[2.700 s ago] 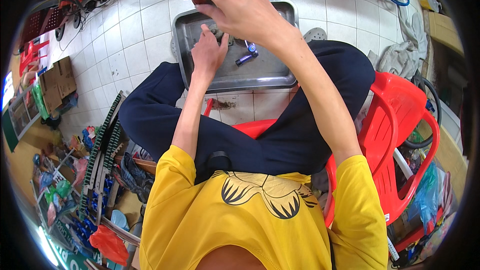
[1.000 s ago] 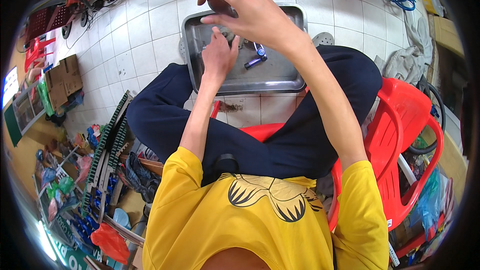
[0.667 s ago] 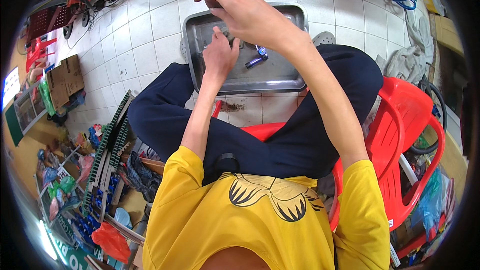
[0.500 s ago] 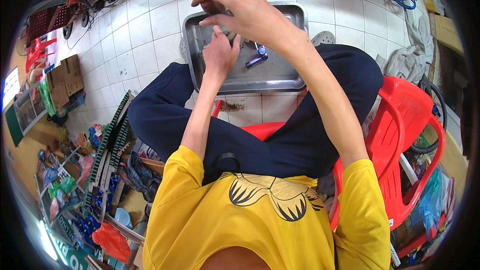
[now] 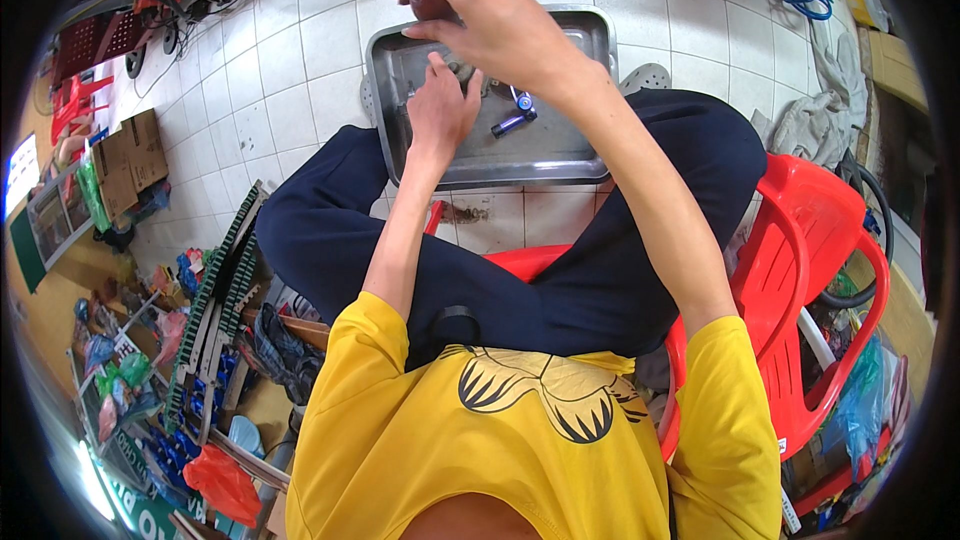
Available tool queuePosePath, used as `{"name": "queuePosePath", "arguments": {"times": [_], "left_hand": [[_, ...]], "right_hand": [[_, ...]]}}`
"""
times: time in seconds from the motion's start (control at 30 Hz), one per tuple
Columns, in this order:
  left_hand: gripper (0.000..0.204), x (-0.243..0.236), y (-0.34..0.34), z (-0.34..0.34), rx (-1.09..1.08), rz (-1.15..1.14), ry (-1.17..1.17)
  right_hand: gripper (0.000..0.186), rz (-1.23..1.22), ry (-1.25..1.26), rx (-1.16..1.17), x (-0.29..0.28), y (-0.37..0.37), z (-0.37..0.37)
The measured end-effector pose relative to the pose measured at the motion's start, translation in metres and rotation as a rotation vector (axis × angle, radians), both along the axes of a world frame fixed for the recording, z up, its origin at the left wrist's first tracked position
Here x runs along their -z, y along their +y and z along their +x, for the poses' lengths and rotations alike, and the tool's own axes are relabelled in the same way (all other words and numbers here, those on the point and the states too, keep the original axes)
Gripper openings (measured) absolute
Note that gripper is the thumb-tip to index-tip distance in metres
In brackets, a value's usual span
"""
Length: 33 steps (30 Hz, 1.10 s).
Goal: The person uses a screwdriver to work on a small mechanical component inside a metal tray. They hold the component by hand, turning it over several times to access and adjust different sides using the tool.
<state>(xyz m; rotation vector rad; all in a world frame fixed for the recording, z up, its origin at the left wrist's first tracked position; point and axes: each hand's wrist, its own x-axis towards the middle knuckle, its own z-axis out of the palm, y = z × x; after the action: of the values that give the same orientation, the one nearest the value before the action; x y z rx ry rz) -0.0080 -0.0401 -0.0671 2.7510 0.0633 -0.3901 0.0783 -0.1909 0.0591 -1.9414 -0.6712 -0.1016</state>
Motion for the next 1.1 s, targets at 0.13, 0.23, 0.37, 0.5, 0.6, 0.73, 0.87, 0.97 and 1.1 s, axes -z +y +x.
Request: {"name": "queuePosePath", "arguments": {"times": [0.13,0.23,0.37,0.5,0.6,0.73,0.87,0.97,1.1], "left_hand": [[0.085,0.006,0.007,-0.001,0.039,0.000,0.018],[0.085,0.005,0.005,0.000,0.019,0.005,0.010],[0.085,0.001,0.002,0.000,-0.003,-0.017,0.004],[0.086,0.002,0.003,-0.001,0.013,-0.002,-0.003],[0.086,0.007,0.006,-0.002,0.032,-0.007,-0.005],[0.085,0.010,0.009,-0.001,0.006,-0.025,0.019],[0.085,0.006,0.008,-0.001,-0.005,-0.037,-0.011],[0.086,0.001,0.007,0.002,-0.017,-0.052,0.039],[0.085,0.005,0.007,0.000,0.005,-0.030,-0.015]], "right_hand": [[0.024,0.091,0.036,0.030,0.007,0.011,-0.006],[0.028,0.036,0.063,-0.015,0.003,0.005,-0.003],[0.032,-0.073,0.009,0.005,-0.003,0.000,-0.001],[0.028,-0.095,-0.002,0.021,-0.006,-0.002,-0.007],[0.030,-0.110,0.004,0.038,-0.008,-0.001,-0.008],[0.035,-0.045,0.053,0.127,-0.005,0.006,-0.010],[0.035,0.060,0.007,0.031,0.007,0.006,0.000],[0.033,0.012,-0.032,-0.020,0.006,0.003,0.002],[0.030,0.004,-0.005,0.058,0.001,0.006,-0.005]]}}
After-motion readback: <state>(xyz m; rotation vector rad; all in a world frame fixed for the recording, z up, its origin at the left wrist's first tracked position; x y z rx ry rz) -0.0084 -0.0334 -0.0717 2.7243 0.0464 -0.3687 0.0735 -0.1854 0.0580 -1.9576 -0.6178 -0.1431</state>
